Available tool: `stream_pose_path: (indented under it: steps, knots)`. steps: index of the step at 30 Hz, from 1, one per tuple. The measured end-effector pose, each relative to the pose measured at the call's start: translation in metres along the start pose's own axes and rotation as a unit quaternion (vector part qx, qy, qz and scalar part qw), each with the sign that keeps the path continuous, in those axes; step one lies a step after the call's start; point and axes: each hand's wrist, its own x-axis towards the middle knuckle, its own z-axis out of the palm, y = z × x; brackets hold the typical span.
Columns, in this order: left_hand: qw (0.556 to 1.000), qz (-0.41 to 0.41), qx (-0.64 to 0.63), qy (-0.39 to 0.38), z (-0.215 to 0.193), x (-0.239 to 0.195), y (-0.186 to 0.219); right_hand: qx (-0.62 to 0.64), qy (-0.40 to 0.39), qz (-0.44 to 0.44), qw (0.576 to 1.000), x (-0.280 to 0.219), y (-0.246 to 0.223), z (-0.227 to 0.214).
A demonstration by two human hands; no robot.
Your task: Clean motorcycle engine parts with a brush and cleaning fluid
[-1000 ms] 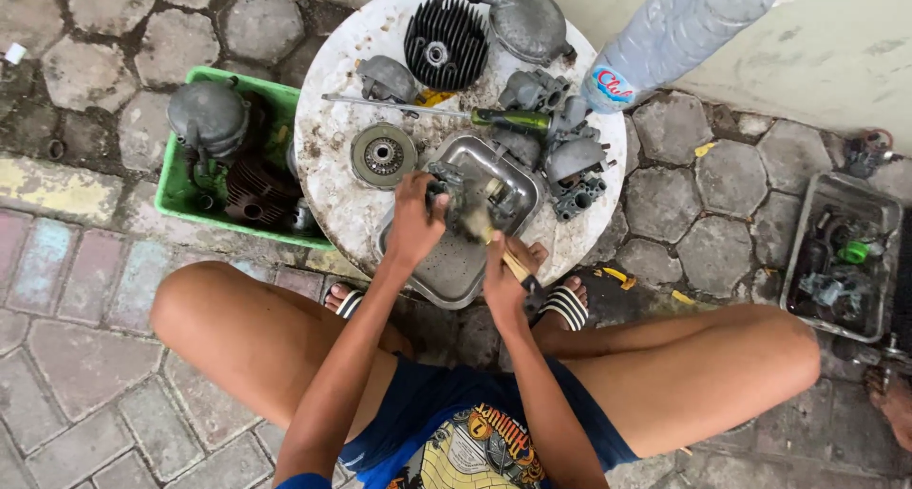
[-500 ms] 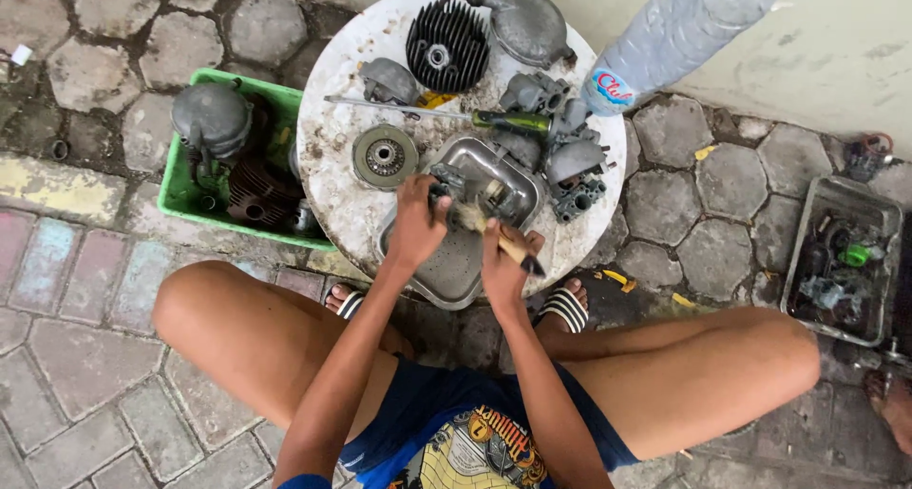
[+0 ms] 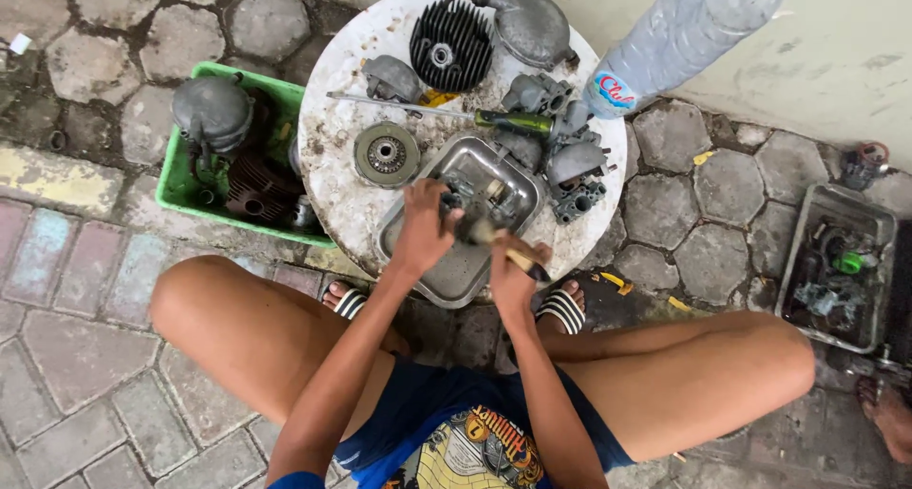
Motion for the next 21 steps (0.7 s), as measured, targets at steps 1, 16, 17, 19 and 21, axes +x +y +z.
stream_pose_path:
  steps: [1,16,17,19,21]
  knots:
    - [1.0,0.0,0.002,0.002,-0.003,0.0,0.002,0.003,-0.001,0.0,1.0,-0.001,-0.001,0.004]
    - [1.0,0.011,0.006,0.005,-0.005,-0.002,0.007,-0.061,-0.022,-0.065,0.996,0.004,0.002,0.023]
    - [1.0,0.013,0.009,0.005,-0.006,-0.001,0.007,-0.022,-0.027,-0.053,0.998,0.0,0.028,0.029]
    - [1.0,0.012,0.008,0.004,-0.006,-0.004,0.01,0.015,-0.036,-0.039,0.998,-0.003,0.046,0.029]
    - [1.0,0.014,0.015,0.011,-0.009,-0.003,0.014,-0.026,-0.034,-0.048,0.998,0.003,0.028,0.023]
